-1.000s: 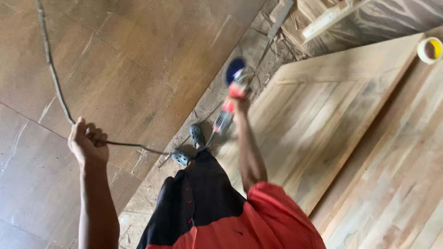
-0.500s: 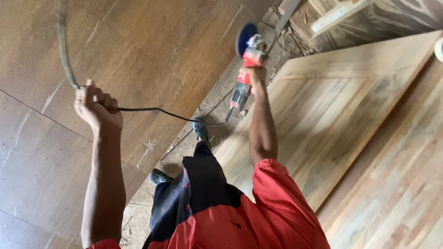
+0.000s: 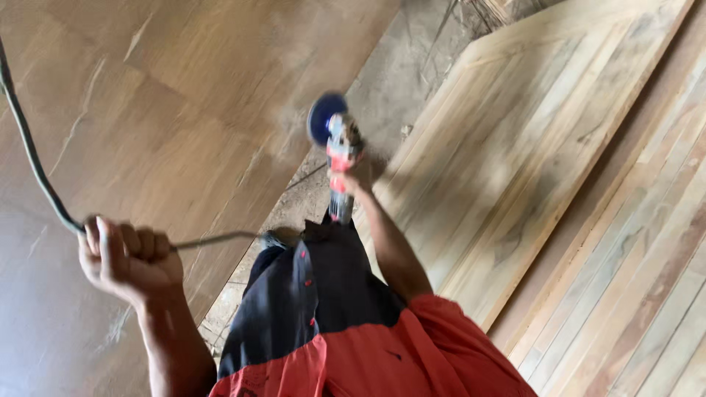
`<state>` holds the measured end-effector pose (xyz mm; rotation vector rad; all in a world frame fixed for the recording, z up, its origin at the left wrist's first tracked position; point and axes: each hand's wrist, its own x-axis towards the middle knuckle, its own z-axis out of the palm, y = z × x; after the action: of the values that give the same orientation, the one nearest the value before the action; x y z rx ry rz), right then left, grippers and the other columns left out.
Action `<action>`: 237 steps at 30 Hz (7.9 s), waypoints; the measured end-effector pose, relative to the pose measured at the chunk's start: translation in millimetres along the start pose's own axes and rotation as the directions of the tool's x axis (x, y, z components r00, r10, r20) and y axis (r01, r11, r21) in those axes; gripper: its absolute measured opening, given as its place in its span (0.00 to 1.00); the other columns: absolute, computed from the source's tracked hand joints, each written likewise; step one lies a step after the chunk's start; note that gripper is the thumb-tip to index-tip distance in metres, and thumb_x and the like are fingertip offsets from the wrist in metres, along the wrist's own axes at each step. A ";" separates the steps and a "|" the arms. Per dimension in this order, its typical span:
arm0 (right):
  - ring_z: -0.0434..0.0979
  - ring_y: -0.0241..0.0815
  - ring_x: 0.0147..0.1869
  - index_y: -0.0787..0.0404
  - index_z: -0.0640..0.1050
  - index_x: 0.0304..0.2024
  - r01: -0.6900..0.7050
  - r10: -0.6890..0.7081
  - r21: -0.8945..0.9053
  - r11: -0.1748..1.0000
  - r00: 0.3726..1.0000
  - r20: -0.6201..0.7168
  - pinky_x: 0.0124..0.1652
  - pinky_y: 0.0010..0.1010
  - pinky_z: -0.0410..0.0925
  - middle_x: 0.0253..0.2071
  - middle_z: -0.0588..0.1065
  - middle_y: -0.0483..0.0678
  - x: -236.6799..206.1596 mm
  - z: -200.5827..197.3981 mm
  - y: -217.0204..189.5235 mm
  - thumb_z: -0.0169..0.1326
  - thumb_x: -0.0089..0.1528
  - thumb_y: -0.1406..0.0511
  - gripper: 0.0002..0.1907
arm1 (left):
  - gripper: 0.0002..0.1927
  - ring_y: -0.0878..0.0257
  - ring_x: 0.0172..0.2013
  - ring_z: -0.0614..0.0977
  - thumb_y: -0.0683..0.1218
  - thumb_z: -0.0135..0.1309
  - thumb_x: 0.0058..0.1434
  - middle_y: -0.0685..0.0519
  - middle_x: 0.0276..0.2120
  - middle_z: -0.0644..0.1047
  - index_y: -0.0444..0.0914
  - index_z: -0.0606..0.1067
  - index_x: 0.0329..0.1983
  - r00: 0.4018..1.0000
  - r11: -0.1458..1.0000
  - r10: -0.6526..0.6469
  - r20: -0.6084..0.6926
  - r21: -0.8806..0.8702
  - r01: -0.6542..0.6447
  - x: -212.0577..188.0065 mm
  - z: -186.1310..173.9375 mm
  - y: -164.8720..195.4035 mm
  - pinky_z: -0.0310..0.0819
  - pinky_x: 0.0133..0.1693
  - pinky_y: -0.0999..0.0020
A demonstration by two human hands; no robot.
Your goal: The person picks up an angle grinder from the floor and sands the surfaces and edges of large wooden furniture panels, holding the power cord clear with the other hand while moving the grinder along the wood. They work across several panels and then walk back across the workshop floor carrying the grinder.
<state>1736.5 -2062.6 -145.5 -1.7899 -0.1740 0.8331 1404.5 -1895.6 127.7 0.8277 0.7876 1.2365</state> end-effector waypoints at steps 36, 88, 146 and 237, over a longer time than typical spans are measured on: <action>0.83 0.46 0.34 0.71 0.79 0.41 0.011 -0.012 0.027 1.000 0.999 0.039 0.34 0.38 0.78 0.35 0.81 0.56 -98.6 57.0 9.7 0.70 0.45 0.71 0.22 | 0.16 0.74 0.15 0.52 0.32 0.45 0.74 0.61 0.17 0.57 0.44 0.58 0.38 0.994 0.996 0.069 0.089 -0.067 -0.063 -88.5 -131.6 63.9 0.43 0.17 0.74; 0.81 0.36 0.35 0.62 0.82 0.41 0.067 -0.087 0.123 0.990 0.982 0.169 0.34 0.31 0.75 0.35 0.81 0.44 -722.5 343.0 272.7 0.66 0.46 0.74 0.19 | 0.17 0.72 0.18 0.47 0.45 0.45 0.73 0.62 0.18 0.52 0.48 0.56 0.29 0.961 0.972 -0.236 -0.142 -0.021 0.235 -279.1 -667.0 295.0 0.38 0.21 0.71; 0.82 0.45 0.32 0.66 0.78 0.41 -0.093 0.169 0.368 0.925 0.969 -0.181 0.34 0.39 0.78 0.34 0.80 0.52 -746.6 396.3 331.7 0.67 0.44 0.72 0.21 | 0.18 0.72 0.18 0.49 0.45 0.47 0.76 0.63 0.19 0.54 0.47 0.58 0.29 0.931 0.928 -0.362 -0.047 0.077 0.364 -344.6 -913.8 388.2 0.42 0.22 0.71; 0.77 0.48 0.38 0.55 0.72 0.55 -0.098 -0.226 0.455 0.885 0.764 0.604 0.43 0.50 0.75 0.36 0.74 0.46 -953.1 1331.4 131.4 0.59 0.49 0.71 0.30 | 0.36 0.52 0.58 0.73 0.58 0.64 0.63 0.42 0.59 0.70 0.35 0.67 0.67 0.858 0.719 -0.241 -0.454 0.510 0.472 165.1 -1469.8 645.9 0.68 0.58 0.58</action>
<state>178.8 -1553.2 -34.1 -0.9799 -0.4455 1.3005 -149.5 -1492.1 -37.0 0.9036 1.6321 0.7683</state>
